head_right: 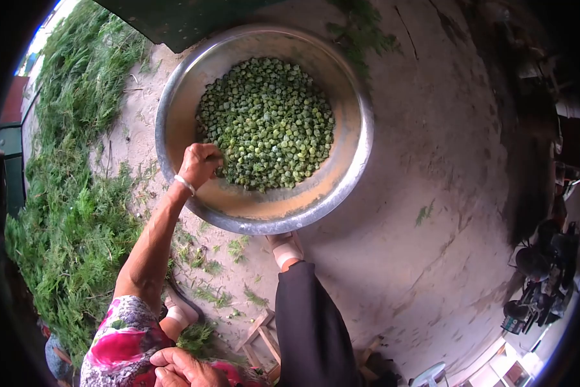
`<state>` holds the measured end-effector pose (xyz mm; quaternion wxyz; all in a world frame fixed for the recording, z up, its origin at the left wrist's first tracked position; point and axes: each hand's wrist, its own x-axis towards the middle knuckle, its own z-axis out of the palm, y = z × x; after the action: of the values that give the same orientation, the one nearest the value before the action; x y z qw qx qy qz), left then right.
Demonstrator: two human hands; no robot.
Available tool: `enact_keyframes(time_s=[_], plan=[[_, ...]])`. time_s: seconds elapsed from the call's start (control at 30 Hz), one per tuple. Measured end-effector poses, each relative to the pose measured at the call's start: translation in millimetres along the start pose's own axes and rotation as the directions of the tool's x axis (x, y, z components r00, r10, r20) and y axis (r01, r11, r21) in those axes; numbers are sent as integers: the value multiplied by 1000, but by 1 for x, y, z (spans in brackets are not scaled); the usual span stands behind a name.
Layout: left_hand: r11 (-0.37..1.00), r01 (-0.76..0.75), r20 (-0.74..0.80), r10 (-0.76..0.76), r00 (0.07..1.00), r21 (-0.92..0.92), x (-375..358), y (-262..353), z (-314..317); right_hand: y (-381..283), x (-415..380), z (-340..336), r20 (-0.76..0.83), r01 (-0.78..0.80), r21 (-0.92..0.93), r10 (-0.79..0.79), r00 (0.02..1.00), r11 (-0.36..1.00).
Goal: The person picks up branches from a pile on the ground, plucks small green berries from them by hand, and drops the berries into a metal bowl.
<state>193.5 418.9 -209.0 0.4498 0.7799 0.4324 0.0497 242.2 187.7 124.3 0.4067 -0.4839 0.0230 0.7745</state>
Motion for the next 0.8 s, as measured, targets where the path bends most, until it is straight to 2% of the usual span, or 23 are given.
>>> enact_keyframes(time_s=[0.07, 0.13, 0.17, 0.23, 0.27, 0.33, 0.37, 0.4, 0.47, 0.53, 0.6, 0.67, 0.7, 0.77, 0.8], plan=[[944, 197, 131, -167, 977, -265, -16, 24, -6, -1, -1, 0, 15, -21, 27, 21, 1000, 999], [725, 322, 190, -261, 946, -608, -19, 27, -9, -2, -1, 0, 10, 38, 0, -38, 999, 999], [726, 323, 190, -262, 946, -607, -20, 27, -9, -3, 0, -1, 12, 38, 1, -38, 999, 999], [555, 299, 165, -278, 946, -777, -23, 29, -11, -8, 1, -5, -22, 63, -6, -63, 998, 998], [560, 294, 158, -279, 947, -774, -30, 43, -17, -11, 1, -7, -36, 79, -6, -79, 996, 997], [324, 268, 182, -272, 945, -907, -58, 83, -40, -17, 2, -7, -40, 121, -16, -122, 992, 992], [266, 284, 230, -215, 949, -921, -72, 89, -53, -18, 2, -6, -56, 230, 24, -228, 972, 973], [245, 268, 229, -176, 957, -932, -86, 100, -65, -12, 5, -11, -51, 266, -2, -266, 963, 964], [136, 261, 246, -120, 962, -956, -117, 120, -92, -6, 10, -4, -149, 277, 90, -262, 953, 957], [101, 243, 238, -66, 969, -965, -147, 140, -118, -6, 17, 3, -240, 450, -22, -441, 865, 893], [90, 246, 240, -66, 968, -965, -180, 158, -142, -8, 23, 12, -236, 554, -80, -556, 797, 828], [116, 216, 201, -132, 971, -969, -213, 179, -159, -4, 31, 28, -215, 650, -154, -667, 713, 745], [111, 176, 162, -126, 979, -978, -229, 180, -164, -2, 33, 37, -190, 655, -150, -672, 716, 741], [156, 149, 126, -150, 981, -976, -261, 183, -177, 4, 37, 51, 108, 731, -210, -728, 677, 649], [159, 128, 100, -169, 981, -979, -276, 180, -181, 13, 47, 54, 185, 712, -144, -688, 701, 687]])
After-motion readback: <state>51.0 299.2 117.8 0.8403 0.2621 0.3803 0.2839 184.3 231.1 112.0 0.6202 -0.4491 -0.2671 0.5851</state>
